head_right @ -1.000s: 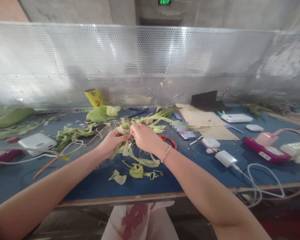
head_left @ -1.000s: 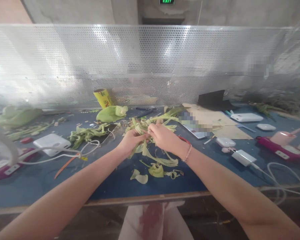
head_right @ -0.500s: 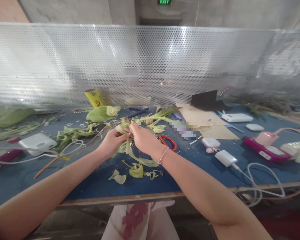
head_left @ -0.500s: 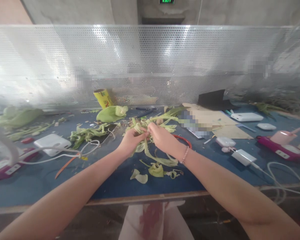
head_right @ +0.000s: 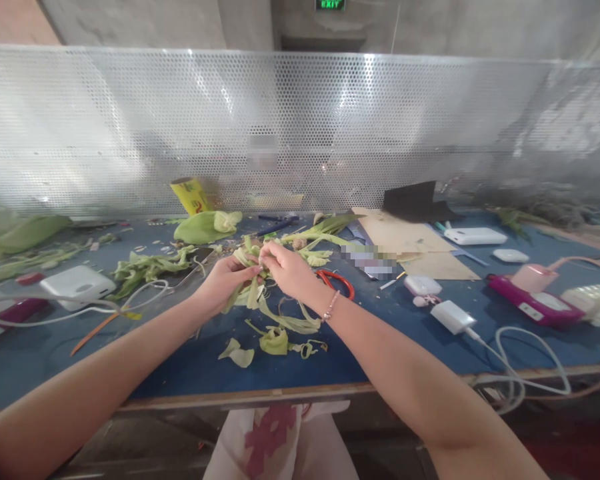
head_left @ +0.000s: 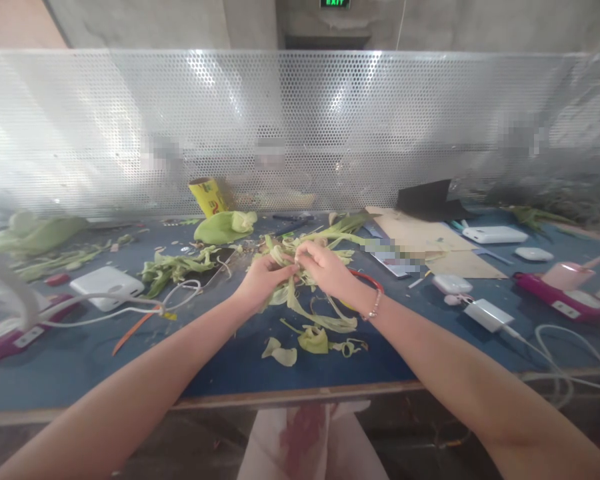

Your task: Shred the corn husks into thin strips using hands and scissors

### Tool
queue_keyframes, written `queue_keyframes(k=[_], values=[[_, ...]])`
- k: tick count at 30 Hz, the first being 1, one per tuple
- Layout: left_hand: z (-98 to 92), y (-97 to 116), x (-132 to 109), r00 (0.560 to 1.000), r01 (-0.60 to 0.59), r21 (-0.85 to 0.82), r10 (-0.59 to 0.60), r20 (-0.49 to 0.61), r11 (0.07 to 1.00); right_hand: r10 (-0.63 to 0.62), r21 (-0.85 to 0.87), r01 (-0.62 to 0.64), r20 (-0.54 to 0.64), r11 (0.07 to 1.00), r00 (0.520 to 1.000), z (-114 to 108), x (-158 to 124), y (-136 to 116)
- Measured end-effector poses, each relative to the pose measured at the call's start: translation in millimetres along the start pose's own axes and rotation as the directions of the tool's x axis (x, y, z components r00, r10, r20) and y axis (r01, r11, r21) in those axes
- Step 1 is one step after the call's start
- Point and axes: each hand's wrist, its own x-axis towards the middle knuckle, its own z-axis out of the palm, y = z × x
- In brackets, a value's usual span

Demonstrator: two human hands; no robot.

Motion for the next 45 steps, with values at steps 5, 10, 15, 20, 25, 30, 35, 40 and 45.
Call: queue_keyframes(k=[5,10,15,20,25,30,35,40,45], values=[[1.2,6,-2,0.996,0.088,0.002,-0.088,0.020,0.996,-0.033,0.110,0.026,0.058,0.994,0.998,0,-2,0],[3.8,8,-4,0.985,0.174,-0.061,-0.173,0.022,0.983,-0.017,0.240,0.013,0.014,0.971,1.000,-4,0,1],[-2.7,2,0,0.965,0.257,-0.162,-0.246,0.086,0.953,-0.020,0.294,-0.028,0.158,0.955,0.987,-11,0,5],[-12.4,-6,6,0.950,0.292,-0.127,-0.273,0.149,0.948,-0.094,0.137,0.063,0.234,0.989,0.968,-16,1,11],[-15.1,-8,9,0.934,0.318,-0.103,-0.292,0.206,0.942,-0.182,0.120,0.157,0.231,0.980,0.956,-18,4,15],[-11.3,-3,6,0.925,0.350,-0.126,-0.322,0.201,0.928,-0.185,0.121,0.167,0.164,0.979,0.969,-18,4,11],[-6.3,2,3,0.962,0.250,-0.215,-0.217,0.165,0.944,-0.089,0.177,0.070,0.101,0.982,0.991,-12,2,7],[-4.0,4,1,0.975,0.190,-0.220,-0.158,0.153,0.957,-0.086,0.213,0.071,0.064,0.975,0.994,-9,3,7],[-1.0,6,-1,0.989,0.103,-0.297,-0.067,0.128,0.949,-0.071,0.228,0.069,0.000,0.971,0.997,-8,5,12]])
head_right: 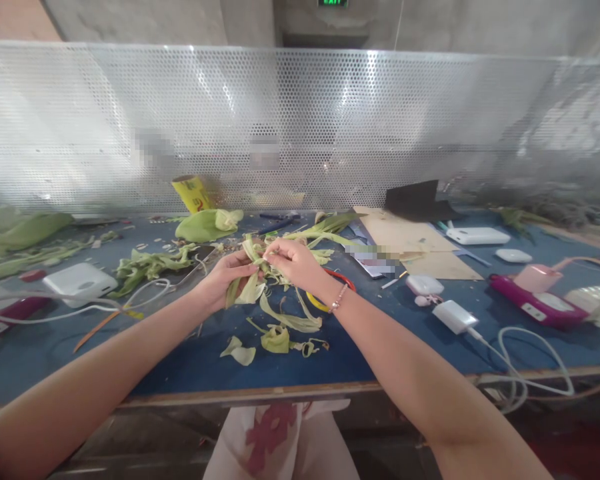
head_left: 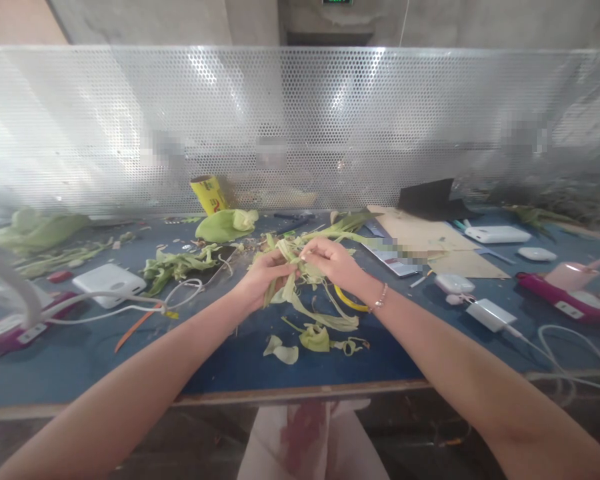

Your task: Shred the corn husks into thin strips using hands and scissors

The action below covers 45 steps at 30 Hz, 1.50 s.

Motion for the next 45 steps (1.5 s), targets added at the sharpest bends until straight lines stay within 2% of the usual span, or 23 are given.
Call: queue_keyframes(k=[2,5,8,11,14,19,22,26,32,39,42,45], values=[[0.7,1,0,0.999,-0.021,0.005,0.022,-0.031,1.000,0.005,-0.005,-0.005,-0.018,1.000,1.000,0,1,2],[-0.1,2,0,0.999,-0.028,0.117,0.033,-0.043,0.993,0.010,-0.016,-0.011,-0.046,1.000,0.999,1,2,3],[-2.2,2,0,0.995,-0.091,0.252,0.096,-0.006,0.963,0.014,-0.024,-0.015,-0.042,1.000,0.999,0,2,4],[-4.4,0,1,0.980,-0.196,0.314,0.190,0.051,0.929,0.000,-0.061,0.000,-0.001,0.998,1.000,-3,1,4],[-6.0,-4,2,0.969,-0.247,0.358,0.233,0.084,0.900,-0.053,-0.120,0.055,0.018,0.991,0.998,-6,-1,3],[-6.5,-8,3,0.963,-0.269,0.385,0.253,0.093,0.883,-0.241,-0.228,0.233,-0.005,0.945,0.971,-7,-1,-2],[-6.3,-9,3,0.962,-0.268,0.414,0.261,0.076,0.870,-0.256,-0.257,0.251,0.012,0.933,0.967,-6,-1,-4],[-5.3,-9,2,0.959,-0.260,0.464,0.281,0.024,0.847,-0.220,-0.263,0.214,0.009,0.941,0.976,0,-2,-3],[0.6,-7,0,0.951,-0.268,0.392,0.306,-0.037,0.880,-0.227,-0.289,0.213,-0.016,0.933,0.974,9,-2,-1],[4.6,-8,-1,0.961,-0.233,0.262,0.264,-0.089,0.936,-0.239,-0.299,0.205,-0.083,0.932,0.967,14,-3,-2],[5.7,-6,-3,0.976,-0.174,0.159,0.192,-0.105,0.972,-0.210,-0.249,0.178,-0.107,0.952,0.972,11,0,-2],[5.5,-5,-4,0.994,-0.081,0.058,0.085,-0.074,0.995,-0.146,-0.186,0.124,-0.112,0.975,0.983,7,2,-3]])
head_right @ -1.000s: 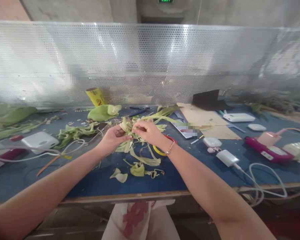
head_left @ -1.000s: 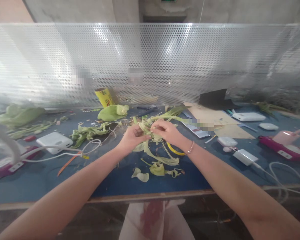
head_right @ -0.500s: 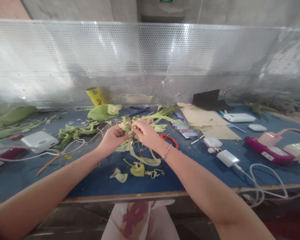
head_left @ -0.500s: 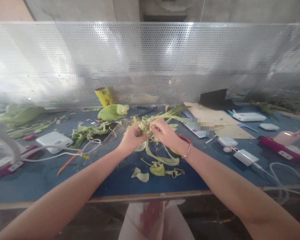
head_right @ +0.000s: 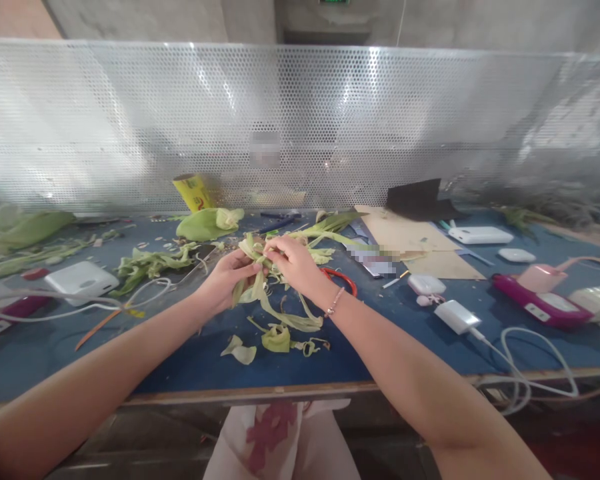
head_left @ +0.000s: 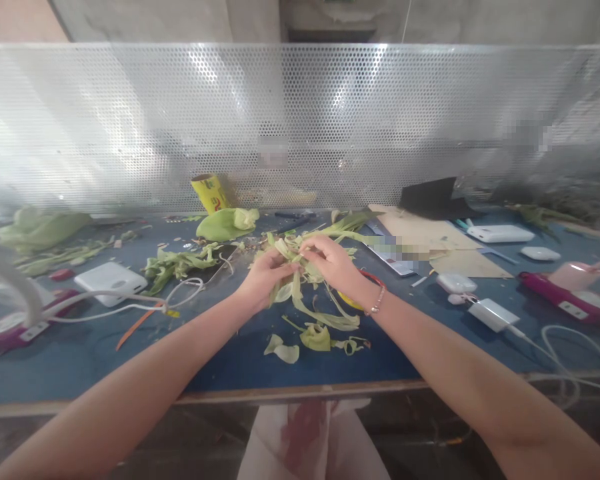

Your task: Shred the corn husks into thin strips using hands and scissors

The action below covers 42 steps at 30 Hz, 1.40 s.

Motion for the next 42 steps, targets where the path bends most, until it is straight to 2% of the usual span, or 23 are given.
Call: queue_keyframes(k=[3,7,13,18,25,29,33,39,42], values=[[-1.3,0,1,0.998,0.049,-0.035,-0.048,0.033,0.998,0.050,0.044,-0.051,0.011,0.998,0.999,-2,0,-1],[-2.5,-2,2,0.999,0.044,-0.011,-0.044,0.029,0.999,0.103,0.044,-0.104,0.028,0.994,0.994,-3,-1,-4],[-3.0,-4,1,0.995,0.090,0.021,-0.091,0.034,0.996,0.096,0.040,-0.101,0.101,0.994,0.990,-2,-3,-9],[-1.6,-2,1,0.997,0.070,0.003,-0.070,0.034,0.998,0.122,0.082,-0.129,0.078,0.988,0.989,-3,-3,-10],[3.4,2,1,0.999,0.038,0.051,-0.036,-0.037,0.998,0.148,0.106,-0.150,0.031,0.983,0.989,0,-4,-8],[2.4,1,3,0.998,0.008,0.087,-0.002,-0.064,0.996,0.183,0.163,-0.187,0.041,0.969,0.982,2,-3,-10],[-1.1,0,4,0.996,0.030,0.059,-0.026,-0.080,0.998,0.219,0.165,-0.223,0.040,0.961,0.975,1,-2,-10],[-5.4,-2,6,0.994,0.084,-0.090,-0.090,-0.066,0.992,0.153,0.095,-0.151,-0.013,0.984,0.988,-11,-2,-8],[-7.1,-1,6,0.992,0.117,-0.100,-0.122,-0.042,0.988,0.045,0.020,-0.045,-0.007,0.999,0.999,-15,-1,-5]])
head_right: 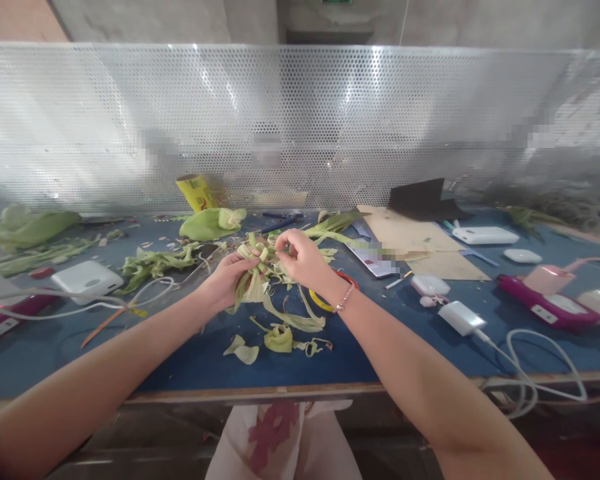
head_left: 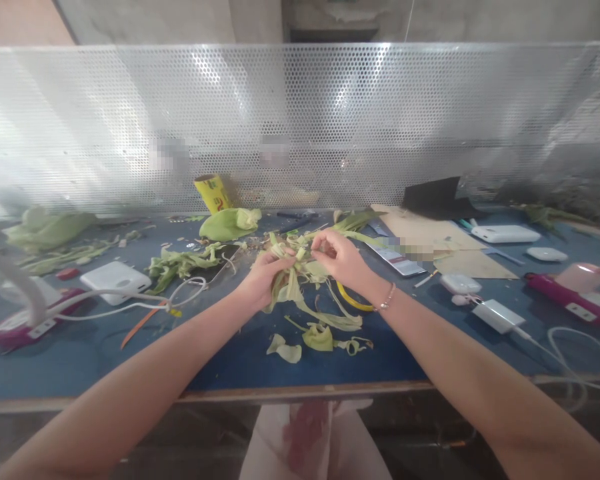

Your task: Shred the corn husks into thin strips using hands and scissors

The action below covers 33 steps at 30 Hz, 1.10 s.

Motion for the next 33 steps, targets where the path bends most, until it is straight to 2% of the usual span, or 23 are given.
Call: queue_keyframes(k=[3,5,7,11,13,15,17,25,28,33], values=[[-0.9,1.2,0.0,0.999,0.019,-0.014,-0.019,0.033,1.000,-0.174,-0.067,0.177,0.045,0.982,0.984,-1.1,0.8,4.6],[-0.8,1.6,0.0,0.999,0.014,-0.019,-0.013,0.049,1.000,-0.213,-0.075,0.218,0.074,0.973,0.974,-0.3,0.9,6.7],[-0.1,2.1,0.0,0.999,-0.005,-0.025,0.006,0.044,1.000,-0.167,-0.073,0.173,0.084,0.982,0.982,0.6,0.7,6.8],[1.1,3.4,0.4,0.998,-0.061,-0.056,0.059,-0.030,0.997,0.007,-0.036,-0.001,0.156,0.999,0.988,0.8,0.9,3.7],[0.4,3.6,1.5,0.994,-0.089,-0.060,0.084,-0.074,0.994,0.099,-0.018,-0.098,0.247,0.995,0.964,0.2,1.0,3.6],[-1.2,3.1,3.1,0.988,-0.110,-0.051,0.103,-0.116,0.993,0.178,-0.006,-0.187,0.347,0.982,0.921,-0.1,0.5,5.3],[-2.8,2.3,4.7,0.982,-0.122,-0.036,0.115,-0.148,0.992,0.219,0.014,-0.246,0.407,0.969,0.887,0.3,-0.3,7.5],[-1.4,1.3,5.1,0.985,-0.121,-0.013,0.119,-0.123,0.993,0.291,0.189,-0.391,0.407,0.901,0.866,3.8,0.2,3.9],[-0.4,1.4,4.9,0.981,-0.128,-0.011,0.125,-0.151,0.992,0.240,0.274,-0.388,0.449,0.880,0.861,4.5,-0.3,4.2],[-1.7,0.1,5.5,0.977,-0.144,-0.003,0.142,-0.162,0.990,0.131,0.215,-0.229,0.391,0.949,0.911,5.9,-1.7,5.9]])
